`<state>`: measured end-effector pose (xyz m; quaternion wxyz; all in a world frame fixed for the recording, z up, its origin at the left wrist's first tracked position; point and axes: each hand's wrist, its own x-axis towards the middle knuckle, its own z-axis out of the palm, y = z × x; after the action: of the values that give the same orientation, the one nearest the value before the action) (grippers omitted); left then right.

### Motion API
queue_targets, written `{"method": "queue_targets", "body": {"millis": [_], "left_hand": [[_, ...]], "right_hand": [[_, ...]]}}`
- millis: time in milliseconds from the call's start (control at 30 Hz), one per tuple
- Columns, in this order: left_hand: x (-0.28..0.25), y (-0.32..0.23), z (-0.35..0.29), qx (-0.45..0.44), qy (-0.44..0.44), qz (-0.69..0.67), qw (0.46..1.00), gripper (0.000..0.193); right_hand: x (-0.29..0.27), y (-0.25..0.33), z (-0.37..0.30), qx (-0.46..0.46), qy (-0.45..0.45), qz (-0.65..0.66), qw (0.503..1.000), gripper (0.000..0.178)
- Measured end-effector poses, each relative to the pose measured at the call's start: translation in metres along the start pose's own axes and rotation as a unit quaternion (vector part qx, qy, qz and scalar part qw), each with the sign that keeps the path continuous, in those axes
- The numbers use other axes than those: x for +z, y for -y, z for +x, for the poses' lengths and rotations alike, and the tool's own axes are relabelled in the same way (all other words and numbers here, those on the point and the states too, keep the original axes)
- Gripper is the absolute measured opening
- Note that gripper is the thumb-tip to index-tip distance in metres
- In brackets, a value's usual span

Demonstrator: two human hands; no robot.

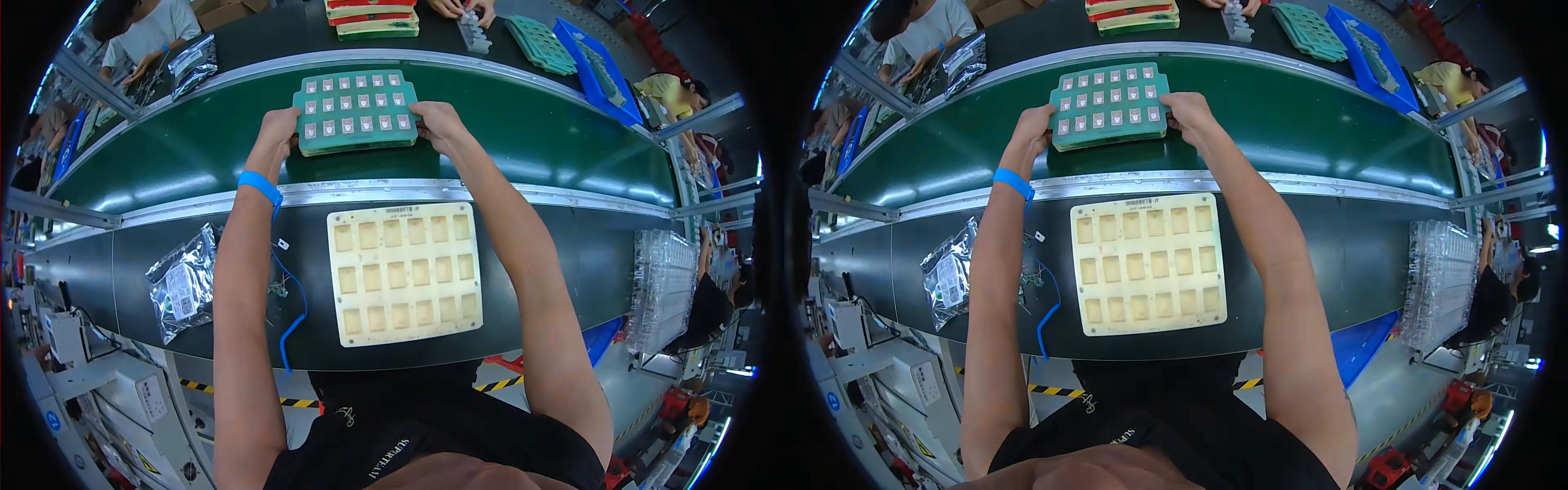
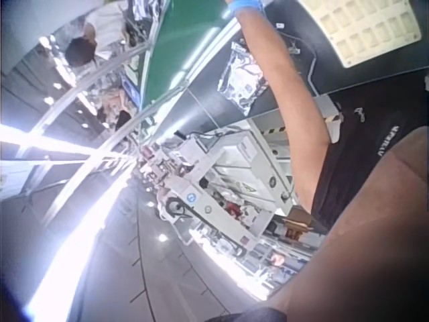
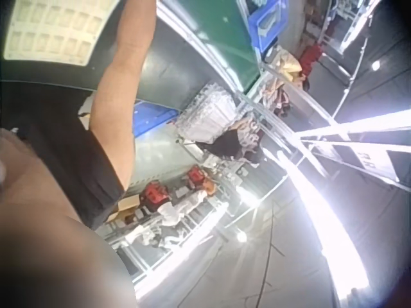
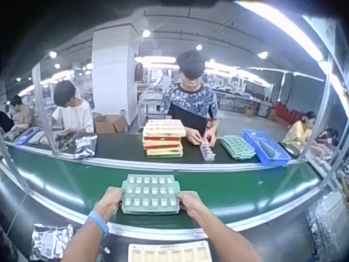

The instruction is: Placing electronic components into a tray and applying a template frame.

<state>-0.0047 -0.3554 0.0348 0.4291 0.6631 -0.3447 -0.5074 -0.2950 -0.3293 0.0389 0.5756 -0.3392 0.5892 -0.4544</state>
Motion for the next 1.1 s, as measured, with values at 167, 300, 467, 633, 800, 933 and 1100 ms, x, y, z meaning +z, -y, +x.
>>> {"method": "queue_targets", "body": {"millis": [167, 300, 467, 633, 800, 933, 1100], "left_hand": [[0.014, 0.017, 0.008, 0.034, -0.031, 0.087, 0.995, 0.023], [-0.01, 0.023, 0.004, 0.047, -0.013, 0.029, 0.998, 0.03], [-0.06, 0.046, -0.012, 0.217, -0.132, 0.111, 0.961, 0.039], [-0.038, 0.04, -0.164, 0.258, 0.018, -0.106, 0.96, 0.031], [-0.009, 0.109, -0.218, 0.219, 0.188, -0.258, 0.922, 0.051], [0.001, 0.112, -0.243, 0.236, 0.185, -0.243, 0.923, 0.053], [0.004, 0.126, -0.236, 0.243, 0.217, -0.297, 0.898, 0.059]], "right_hand": [[-0.009, -0.009, 0.019, 0.015, -0.003, -0.089, 0.996, 0.021], [-0.012, -0.018, 0.004, -0.017, -0.005, -0.083, 0.996, 0.026], [-0.048, -0.037, -0.069, -0.11, -0.002, -0.131, 0.985, 0.033], [-0.093, -0.062, -0.166, -0.165, -0.061, 0.006, 0.984, 0.027], [-0.074, -0.085, -0.245, -0.172, 0.016, 0.176, 0.969, 0.055], [-0.059, -0.095, -0.268, -0.207, 0.052, 0.153, 0.965, 0.058], [-0.054, -0.102, -0.259, -0.181, 0.093, 0.253, 0.946, 0.05]]}}
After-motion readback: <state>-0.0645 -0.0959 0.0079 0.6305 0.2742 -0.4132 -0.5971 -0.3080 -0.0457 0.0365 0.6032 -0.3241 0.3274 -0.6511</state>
